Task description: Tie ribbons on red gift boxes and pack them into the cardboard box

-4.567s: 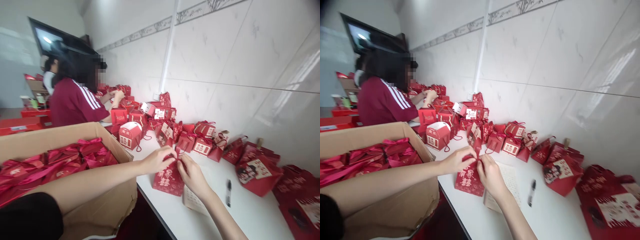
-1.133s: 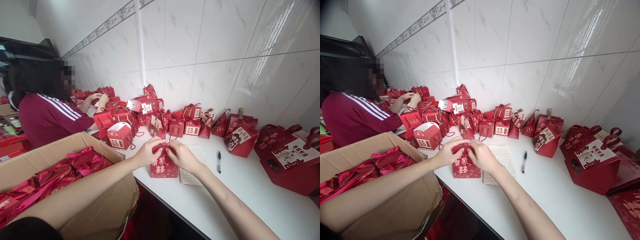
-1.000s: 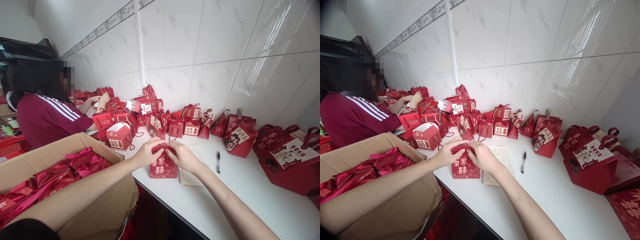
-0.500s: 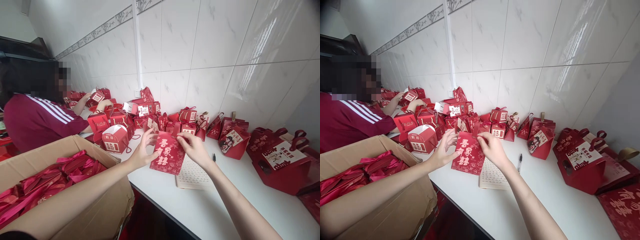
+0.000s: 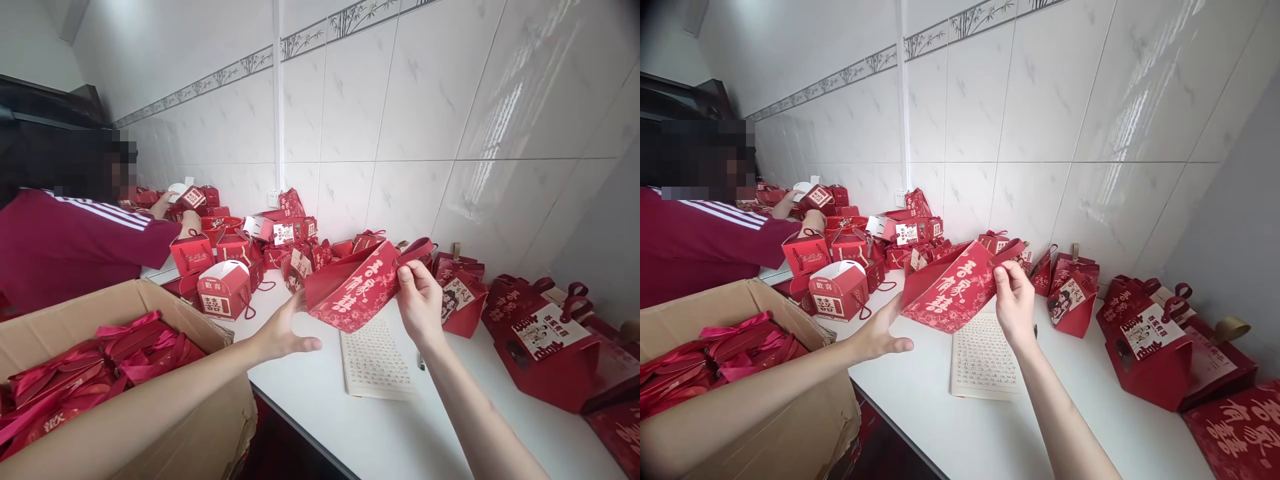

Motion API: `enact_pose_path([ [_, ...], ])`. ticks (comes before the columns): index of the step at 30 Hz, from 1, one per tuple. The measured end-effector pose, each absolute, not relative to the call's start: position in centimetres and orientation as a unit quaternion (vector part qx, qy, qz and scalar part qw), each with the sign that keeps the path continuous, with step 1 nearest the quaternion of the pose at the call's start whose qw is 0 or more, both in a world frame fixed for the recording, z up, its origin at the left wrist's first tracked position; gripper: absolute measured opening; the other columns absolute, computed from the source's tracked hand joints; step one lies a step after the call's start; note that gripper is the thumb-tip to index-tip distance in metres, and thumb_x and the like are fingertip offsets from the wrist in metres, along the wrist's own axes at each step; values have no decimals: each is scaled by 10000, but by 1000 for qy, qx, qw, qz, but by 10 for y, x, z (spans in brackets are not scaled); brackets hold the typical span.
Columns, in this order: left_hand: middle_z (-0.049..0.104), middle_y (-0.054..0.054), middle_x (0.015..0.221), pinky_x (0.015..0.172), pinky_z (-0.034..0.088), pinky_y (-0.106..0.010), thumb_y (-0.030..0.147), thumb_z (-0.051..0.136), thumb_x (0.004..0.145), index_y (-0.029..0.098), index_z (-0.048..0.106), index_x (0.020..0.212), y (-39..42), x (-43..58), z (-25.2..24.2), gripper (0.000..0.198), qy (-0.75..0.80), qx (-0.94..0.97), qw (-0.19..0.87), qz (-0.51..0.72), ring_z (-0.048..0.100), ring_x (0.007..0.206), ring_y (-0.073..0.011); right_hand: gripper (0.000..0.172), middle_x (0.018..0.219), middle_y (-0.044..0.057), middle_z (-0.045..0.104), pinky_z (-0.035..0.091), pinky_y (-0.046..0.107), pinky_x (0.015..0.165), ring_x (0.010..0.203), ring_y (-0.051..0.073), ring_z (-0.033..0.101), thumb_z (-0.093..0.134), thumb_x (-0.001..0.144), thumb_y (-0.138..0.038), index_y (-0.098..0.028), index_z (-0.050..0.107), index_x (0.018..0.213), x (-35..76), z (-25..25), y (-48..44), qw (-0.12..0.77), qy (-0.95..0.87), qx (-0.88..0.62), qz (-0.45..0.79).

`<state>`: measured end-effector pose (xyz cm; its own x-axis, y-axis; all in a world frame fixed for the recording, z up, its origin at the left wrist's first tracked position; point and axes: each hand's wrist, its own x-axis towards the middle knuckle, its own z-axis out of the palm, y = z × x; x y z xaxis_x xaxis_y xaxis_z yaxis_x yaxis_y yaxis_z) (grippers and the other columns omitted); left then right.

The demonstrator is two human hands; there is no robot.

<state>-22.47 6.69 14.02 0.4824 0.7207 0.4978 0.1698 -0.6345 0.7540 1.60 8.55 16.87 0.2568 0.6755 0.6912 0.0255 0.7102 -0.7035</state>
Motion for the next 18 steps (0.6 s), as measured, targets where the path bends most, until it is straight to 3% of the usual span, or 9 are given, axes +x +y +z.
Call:
enact_pose_path([
  [7, 478, -134, 1281, 1003, 386, -430, 415, 683, 707, 183, 326, 1285, 64, -225, 141, 718, 366, 755, 236, 491, 461, 1186, -270, 293, 909, 50, 598, 454, 318, 710, 827, 195, 559, 547, 809, -502, -224, 548, 897, 5, 162, 85, 692, -604, -262, 296],
  [12, 436, -116, 1303, 1017, 369, -401, 338, 717, 689, 218, 348, 1269, 69, -229, 139, 698, 309, 769, 128, 545, 417, 1225, -258, 297, 954, 83, 617, 463, 365, 766, 962, 240, 552, 605, 758, -504, -219, 581, 840, 9, 165, 90, 674, -623, -239, 318],
  [15, 408, -104, 1326, 1050, 320, -409, 292, 699, 717, 255, 335, 1289, 70, -231, 138, 678, 273, 778, 82, 560, 366, 1263, -248, 283, 928, 80, 628, 469, 354, 753, 944, 234, 560, 640, 741, -478, -219, 599, 846, 13, 165, 90, 666, -624, -256, 320],
  [18, 415, -110, 1314, 1041, 326, -417, 318, 728, 688, 246, 345, 1263, 67, -230, 138, 695, 285, 765, 126, 564, 373, 1253, -263, 290, 858, 48, 627, 479, 310, 685, 809, 189, 581, 656, 734, -469, -217, 593, 864, 14, 165, 89, 673, -603, -262, 339],
])
